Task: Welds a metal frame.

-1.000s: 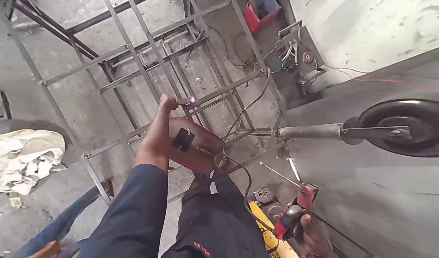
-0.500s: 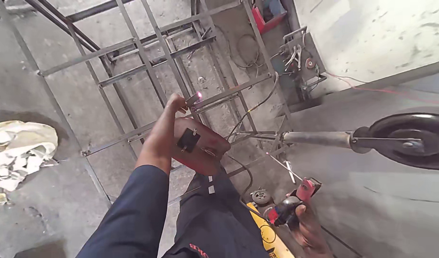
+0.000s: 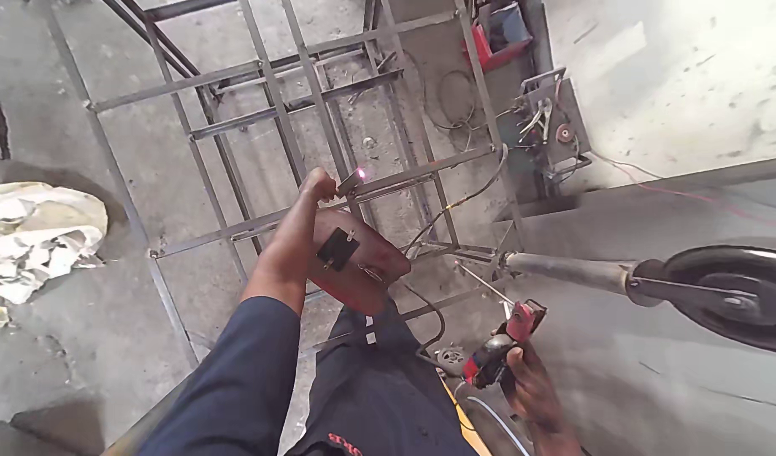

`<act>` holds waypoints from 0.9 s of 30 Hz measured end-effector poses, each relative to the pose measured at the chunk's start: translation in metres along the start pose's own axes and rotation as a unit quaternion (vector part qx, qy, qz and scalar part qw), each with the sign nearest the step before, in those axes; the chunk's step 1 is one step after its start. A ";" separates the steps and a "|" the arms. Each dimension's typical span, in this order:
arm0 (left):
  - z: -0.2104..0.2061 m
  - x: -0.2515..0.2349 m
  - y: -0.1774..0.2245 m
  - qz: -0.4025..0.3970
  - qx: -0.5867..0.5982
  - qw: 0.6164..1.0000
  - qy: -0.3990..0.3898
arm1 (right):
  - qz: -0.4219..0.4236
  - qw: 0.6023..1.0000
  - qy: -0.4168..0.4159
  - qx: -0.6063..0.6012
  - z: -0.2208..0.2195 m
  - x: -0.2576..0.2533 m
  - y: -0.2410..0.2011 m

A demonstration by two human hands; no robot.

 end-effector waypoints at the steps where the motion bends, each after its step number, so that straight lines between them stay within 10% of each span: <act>1: -0.001 -0.011 0.003 0.054 0.004 0.998 -0.026 | 0.000 1.000 -0.002 -0.005 0.002 -0.002 0.000; 13: -0.008 -0.015 0.007 0.044 -0.046 0.991 -0.114 | -0.021 1.000 -0.013 -0.002 0.019 -0.021 -0.009; 16: 0.003 0.035 0.021 -0.031 -0.064 0.993 -0.093 | -0.025 1.000 -0.012 0.000 0.020 -0.027 -0.014; 19: 0.025 0.120 0.092 0.109 -0.015 0.987 -0.117 | -0.025 1.000 -0.015 0.008 0.022 -0.036 -0.017; 27: 0.025 0.126 0.096 0.094 -0.009 0.990 -0.105 | -0.015 1.000 -0.006 -0.009 0.029 -0.055 -0.022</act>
Point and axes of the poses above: each hand's wrist, its own x-axis away from the middle knuckle, its own z-axis out of the back of the hand, y = z × x, the point moved 1 cm from there along -x, towards the middle knuckle, and after that the axes turned 5 degrees about -y, right-handed, at the moved point
